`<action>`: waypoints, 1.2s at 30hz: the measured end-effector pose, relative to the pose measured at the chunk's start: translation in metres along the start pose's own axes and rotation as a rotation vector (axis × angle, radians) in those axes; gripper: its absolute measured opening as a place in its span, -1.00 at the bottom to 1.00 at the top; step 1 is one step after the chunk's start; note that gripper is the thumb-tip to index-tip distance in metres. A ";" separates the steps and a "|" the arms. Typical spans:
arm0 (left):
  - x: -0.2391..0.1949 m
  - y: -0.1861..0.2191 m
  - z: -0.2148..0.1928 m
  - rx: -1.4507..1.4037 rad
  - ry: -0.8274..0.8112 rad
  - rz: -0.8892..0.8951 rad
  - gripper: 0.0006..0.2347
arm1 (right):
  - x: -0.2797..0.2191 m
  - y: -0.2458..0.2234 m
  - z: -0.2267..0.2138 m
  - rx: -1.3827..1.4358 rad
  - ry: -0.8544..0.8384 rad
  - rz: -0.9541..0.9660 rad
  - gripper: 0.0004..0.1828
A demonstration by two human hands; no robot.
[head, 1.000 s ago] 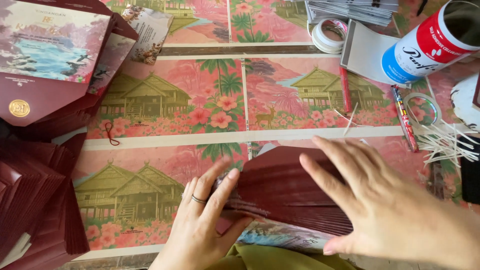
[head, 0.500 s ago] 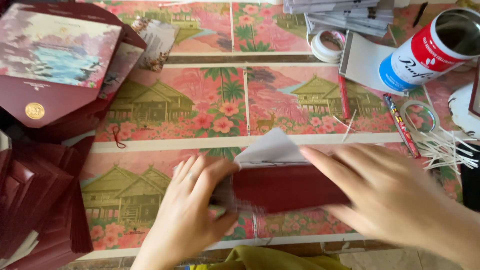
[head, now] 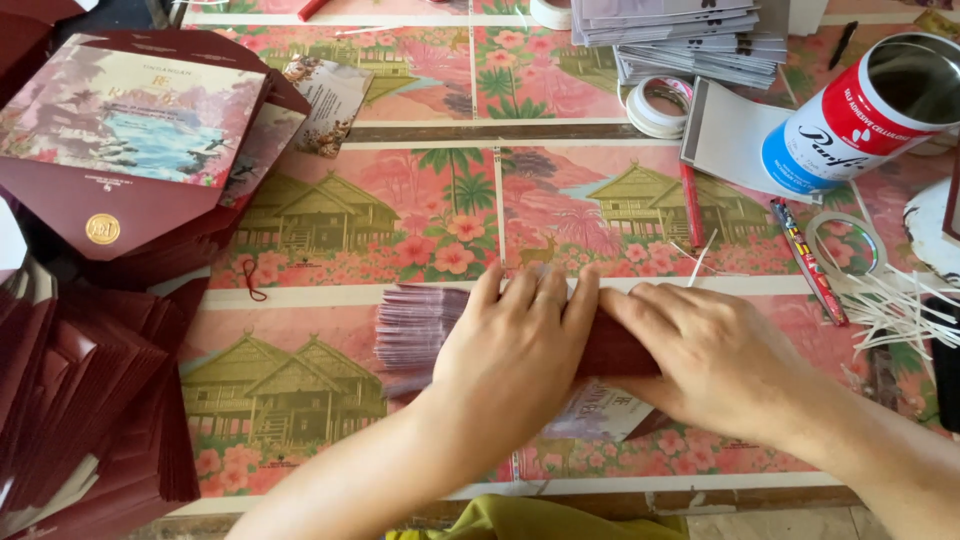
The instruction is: The person assembles a stack of maroon invitations by inserting white inner cards into the envelopes. They align the stack, insert the cards, and then use a white zip tie to secure the bundle together.
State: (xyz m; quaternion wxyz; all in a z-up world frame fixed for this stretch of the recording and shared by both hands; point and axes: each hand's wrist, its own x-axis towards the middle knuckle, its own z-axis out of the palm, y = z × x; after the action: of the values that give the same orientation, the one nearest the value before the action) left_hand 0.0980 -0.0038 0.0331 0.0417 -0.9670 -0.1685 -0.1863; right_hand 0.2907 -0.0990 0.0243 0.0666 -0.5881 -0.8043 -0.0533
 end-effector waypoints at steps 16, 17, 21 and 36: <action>0.037 -0.034 0.041 0.038 0.109 0.088 -0.57 | 0.027 0.023 -0.002 0.014 -0.167 0.228 -0.38; 0.034 -0.032 0.043 0.040 0.126 0.092 -0.60 | 0.024 0.021 0.001 0.024 -0.174 0.203 -0.43; 0.005 -0.025 -0.016 0.067 0.310 0.075 -0.42 | 0.025 0.018 -0.023 -0.120 -0.343 0.372 -0.30; -0.039 0.000 0.172 -1.874 0.541 -1.564 -0.63 | 0.020 -0.080 0.131 -0.536 0.181 0.131 -0.61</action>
State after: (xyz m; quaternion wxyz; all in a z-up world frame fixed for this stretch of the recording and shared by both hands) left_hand 0.1237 0.0085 -0.1406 -0.7507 -0.1962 -0.4862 -0.4019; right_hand 0.2026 -0.0831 -0.1017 -0.0162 -0.6283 -0.7126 -0.3118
